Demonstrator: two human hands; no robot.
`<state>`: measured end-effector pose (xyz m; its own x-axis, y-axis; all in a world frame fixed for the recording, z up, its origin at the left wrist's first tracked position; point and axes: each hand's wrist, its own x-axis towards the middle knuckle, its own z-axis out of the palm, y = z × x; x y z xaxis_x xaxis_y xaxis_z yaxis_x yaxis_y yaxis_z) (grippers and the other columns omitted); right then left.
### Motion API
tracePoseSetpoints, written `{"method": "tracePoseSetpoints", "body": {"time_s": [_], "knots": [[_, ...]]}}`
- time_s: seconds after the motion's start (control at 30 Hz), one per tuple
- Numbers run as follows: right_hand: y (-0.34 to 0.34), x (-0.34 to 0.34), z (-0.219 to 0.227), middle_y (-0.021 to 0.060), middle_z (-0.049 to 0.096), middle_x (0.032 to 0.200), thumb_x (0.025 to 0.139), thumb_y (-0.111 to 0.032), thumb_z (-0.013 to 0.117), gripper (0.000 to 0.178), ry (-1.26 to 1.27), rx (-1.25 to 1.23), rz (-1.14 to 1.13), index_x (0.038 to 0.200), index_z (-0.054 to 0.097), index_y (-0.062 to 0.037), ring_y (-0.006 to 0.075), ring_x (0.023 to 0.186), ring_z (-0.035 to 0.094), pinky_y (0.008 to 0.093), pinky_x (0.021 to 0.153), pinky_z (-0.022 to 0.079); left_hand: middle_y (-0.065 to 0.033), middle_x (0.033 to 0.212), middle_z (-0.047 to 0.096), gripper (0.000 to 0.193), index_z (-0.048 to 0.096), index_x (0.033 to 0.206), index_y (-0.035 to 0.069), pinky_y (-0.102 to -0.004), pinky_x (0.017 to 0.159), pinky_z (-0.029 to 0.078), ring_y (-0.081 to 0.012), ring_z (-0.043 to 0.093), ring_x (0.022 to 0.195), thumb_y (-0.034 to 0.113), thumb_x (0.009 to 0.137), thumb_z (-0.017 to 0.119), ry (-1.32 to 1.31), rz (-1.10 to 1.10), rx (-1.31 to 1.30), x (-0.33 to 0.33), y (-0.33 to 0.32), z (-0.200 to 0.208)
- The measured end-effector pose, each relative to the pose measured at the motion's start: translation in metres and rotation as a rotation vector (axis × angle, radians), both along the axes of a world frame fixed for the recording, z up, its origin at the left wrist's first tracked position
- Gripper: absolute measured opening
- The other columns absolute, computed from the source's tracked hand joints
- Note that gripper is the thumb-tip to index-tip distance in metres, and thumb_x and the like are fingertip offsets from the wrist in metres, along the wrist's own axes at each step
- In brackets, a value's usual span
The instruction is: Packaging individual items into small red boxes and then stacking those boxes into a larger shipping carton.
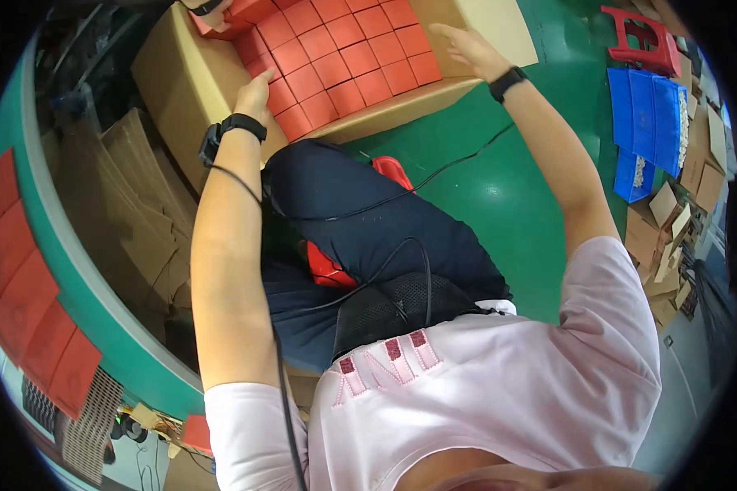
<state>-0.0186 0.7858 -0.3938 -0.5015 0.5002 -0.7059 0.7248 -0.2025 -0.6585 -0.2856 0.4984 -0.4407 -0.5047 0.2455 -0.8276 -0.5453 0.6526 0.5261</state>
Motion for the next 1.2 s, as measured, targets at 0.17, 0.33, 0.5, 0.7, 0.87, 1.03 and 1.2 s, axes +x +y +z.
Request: {"method": "tracePoseSetpoints", "body": {"time_s": [0.17, 0.33, 0.5, 0.7, 0.87, 1.03, 1.2], "knots": [[0.000, -0.046, -0.093, 0.0181, 0.023, 0.162, 0.100, -0.042, 0.046, 0.063, -0.131, 0.016, 0.036, 0.153, 0.035, -0.0109, 0.0324, 0.152, 0.015, 0.0458, 0.121, 0.017, -0.0255, 0.153, 0.031, 0.071, 0.033, 0.143, -0.012, -0.0468, 0.115, 0.028, -0.0358, 0.032, 0.141, 0.032, 0.094, 0.059, -0.407, 0.247, -0.119, -0.034, 0.005, -0.106], [0.007, -0.024, -0.183, 0.0175, 0.026, 0.162, 0.094, -0.040, 0.051, 0.067, -0.403, 0.027, -0.077, 0.150, 0.038, -0.0052, 0.0330, 0.150, 0.021, 0.0453, 0.119, 0.021, -0.0264, 0.137, 0.049, 0.053, 0.049, 0.128, -0.012, -0.0448, 0.104, 0.041, -0.0349, 0.052, 0.121, 0.028, 0.094, 0.052, -0.772, 0.142, -0.653, -0.036, 0.028, -0.111], [0.009, -0.044, -0.224, 0.0193, 0.050, 0.145, 0.088, -0.034, 0.053, 0.052, -0.478, 0.061, 0.377, 0.128, 0.058, -0.0020, 0.0325, 0.137, 0.041, 0.0424, 0.113, 0.032, -0.0271, 0.124, 0.064, 0.045, 0.061, 0.115, -0.013, -0.0431, 0.095, 0.051, -0.0341, 0.068, 0.105, 0.024, 0.094, 0.046, -1.070, 0.070, -1.108, -0.036, 0.037, -0.125], [0.012, -0.026, -0.220, 0.0223, 0.058, 0.134, 0.087, -0.032, 0.053, 0.048, -0.680, 0.282, 0.336, 0.120, 0.064, 0.0013, 0.0374, 0.130, 0.048, 0.0442, 0.107, 0.039, -0.0204, 0.099, 0.073, 0.033, 0.068, 0.110, -0.007, -0.0354, 0.084, 0.056, -0.0290, 0.070, 0.103, 0.013, 0.085, 0.060, 0.248, -1.196, -0.539, 0.027, 0.024, -0.138], [-0.012, -0.047, -0.208, 0.0246, 0.050, 0.143, 0.088, -0.032, 0.056, 0.050, -0.861, 0.407, 0.496, 0.123, 0.063, 0.0022, 0.0473, 0.139, 0.033, 0.0527, 0.108, 0.037, -0.0184, 0.116, 0.070, 0.033, 0.070, 0.111, 0.002, -0.0366, 0.088, 0.055, -0.0279, 0.070, 0.104, 0.014, 0.082, 0.061, -0.252, 0.338, -0.548, 0.046, -0.022, -0.248], [-0.023, -0.045, -0.221, 0.0250, 0.048, 0.144, 0.088, -0.028, 0.056, 0.048, -0.921, 0.403, 0.589, 0.125, 0.064, 0.0011, 0.0492, 0.141, 0.028, 0.0583, 0.108, 0.037, -0.0187, 0.118, 0.069, 0.040, 0.066, 0.118, 0.001, -0.0349, 0.094, 0.052, -0.0274, 0.067, 0.111, 0.020, 0.084, 0.058, -0.018, -0.755, -0.632, 0.037, -0.036, -0.257], [-0.008, -0.015, -0.244, 0.0268, 0.056, 0.136, 0.088, -0.024, 0.056, 0.042, -1.011, 0.490, 0.685, 0.122, 0.067, -0.0021, 0.0486, 0.136, 0.038, 0.0570, 0.107, 0.039, -0.0204, 0.122, 0.067, 0.043, 0.064, 0.123, -0.001, -0.0352, 0.097, 0.052, -0.0270, 0.065, 0.116, 0.021, 0.088, 0.053, -0.023, -1.125, -0.488, 0.033, 0.000, -0.226]]}}
